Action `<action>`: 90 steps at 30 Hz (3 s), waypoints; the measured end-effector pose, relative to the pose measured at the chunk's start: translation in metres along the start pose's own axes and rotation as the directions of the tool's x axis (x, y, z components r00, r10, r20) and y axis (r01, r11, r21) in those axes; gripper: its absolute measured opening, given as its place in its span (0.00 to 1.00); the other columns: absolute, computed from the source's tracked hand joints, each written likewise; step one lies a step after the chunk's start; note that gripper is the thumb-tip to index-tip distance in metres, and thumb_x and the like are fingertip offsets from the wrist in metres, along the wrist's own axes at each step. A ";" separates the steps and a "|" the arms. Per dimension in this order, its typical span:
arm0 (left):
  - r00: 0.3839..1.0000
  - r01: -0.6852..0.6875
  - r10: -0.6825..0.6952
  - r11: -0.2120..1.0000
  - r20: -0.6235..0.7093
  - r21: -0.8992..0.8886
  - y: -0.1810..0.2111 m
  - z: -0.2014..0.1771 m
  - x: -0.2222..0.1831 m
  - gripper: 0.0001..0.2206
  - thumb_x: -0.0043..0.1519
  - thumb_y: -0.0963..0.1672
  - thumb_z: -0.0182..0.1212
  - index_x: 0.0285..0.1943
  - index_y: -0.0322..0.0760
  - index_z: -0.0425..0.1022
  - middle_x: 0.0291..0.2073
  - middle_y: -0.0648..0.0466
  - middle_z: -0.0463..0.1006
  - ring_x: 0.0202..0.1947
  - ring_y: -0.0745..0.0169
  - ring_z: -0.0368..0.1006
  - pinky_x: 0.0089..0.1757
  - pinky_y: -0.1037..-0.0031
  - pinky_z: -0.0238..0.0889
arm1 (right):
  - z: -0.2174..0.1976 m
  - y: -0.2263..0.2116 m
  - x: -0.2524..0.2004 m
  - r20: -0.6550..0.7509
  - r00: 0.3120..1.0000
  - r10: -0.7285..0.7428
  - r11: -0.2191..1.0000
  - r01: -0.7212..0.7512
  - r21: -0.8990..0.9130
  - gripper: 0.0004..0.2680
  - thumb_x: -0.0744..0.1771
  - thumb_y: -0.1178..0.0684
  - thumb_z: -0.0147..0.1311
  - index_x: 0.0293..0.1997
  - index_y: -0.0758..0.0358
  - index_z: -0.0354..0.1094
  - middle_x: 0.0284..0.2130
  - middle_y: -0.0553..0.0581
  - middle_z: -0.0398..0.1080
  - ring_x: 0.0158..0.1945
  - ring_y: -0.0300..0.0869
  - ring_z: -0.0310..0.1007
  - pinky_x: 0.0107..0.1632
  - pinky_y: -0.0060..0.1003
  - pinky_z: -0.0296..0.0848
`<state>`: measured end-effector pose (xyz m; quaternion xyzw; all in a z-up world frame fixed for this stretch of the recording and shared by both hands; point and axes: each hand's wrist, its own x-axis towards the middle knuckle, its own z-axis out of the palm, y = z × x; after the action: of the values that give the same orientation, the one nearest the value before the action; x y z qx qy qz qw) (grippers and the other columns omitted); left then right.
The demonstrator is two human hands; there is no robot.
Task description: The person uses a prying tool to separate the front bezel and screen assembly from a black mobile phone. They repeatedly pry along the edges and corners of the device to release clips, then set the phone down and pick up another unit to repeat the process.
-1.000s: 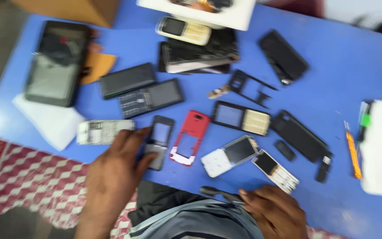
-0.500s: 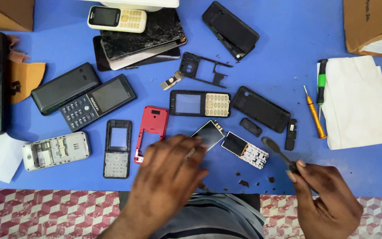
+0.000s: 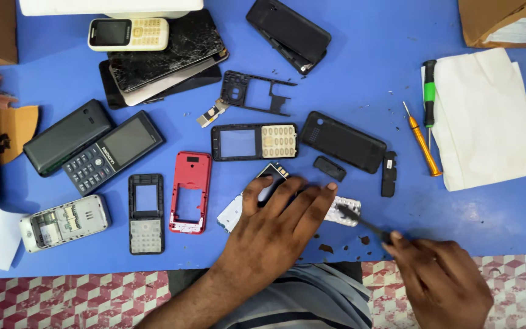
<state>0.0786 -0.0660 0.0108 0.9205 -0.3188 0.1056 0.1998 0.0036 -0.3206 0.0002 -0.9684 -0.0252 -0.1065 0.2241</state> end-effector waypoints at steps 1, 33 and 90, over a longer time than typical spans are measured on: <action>1.000 0.000 0.000 1.000 -0.007 -0.007 0.001 0.001 -0.001 0.23 0.64 0.43 0.58 0.70 0.34 0.66 0.53 0.54 0.76 0.58 0.58 0.69 0.58 0.52 0.56 | 0.001 0.000 -0.002 -0.010 0.999 0.034 0.999 -0.034 -0.011 0.11 0.62 0.60 0.68 0.49 0.61 0.78 0.34 0.56 0.73 0.36 0.39 0.75 0.37 0.32 0.75; 1.000 0.000 0.000 0.997 0.000 -0.078 0.007 0.008 -0.006 0.11 0.60 0.43 0.61 0.49 0.34 0.76 0.55 0.50 0.73 0.59 0.55 0.68 0.59 0.51 0.57 | -0.003 0.002 -0.008 0.122 0.990 -0.071 0.985 0.089 -0.149 0.11 0.61 0.59 0.68 0.46 0.66 0.79 0.32 0.58 0.73 0.37 0.37 0.75 0.37 0.31 0.77; 0.933 0.360 -0.357 0.930 -0.053 0.077 -0.082 -0.029 -0.005 0.30 0.55 0.47 0.72 0.65 0.32 0.67 0.59 0.47 0.74 0.64 0.48 0.66 0.59 0.47 0.55 | 0.041 -0.003 0.040 -0.127 0.985 -0.116 0.971 0.139 0.192 0.06 0.72 0.59 0.60 0.53 0.71 0.72 0.43 0.68 0.76 0.43 0.45 0.80 0.40 0.31 0.75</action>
<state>0.1243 0.0079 0.0110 0.9687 -0.1367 0.0985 0.1822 0.0500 -0.3003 -0.0258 -0.9295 -0.0851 -0.1733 0.3142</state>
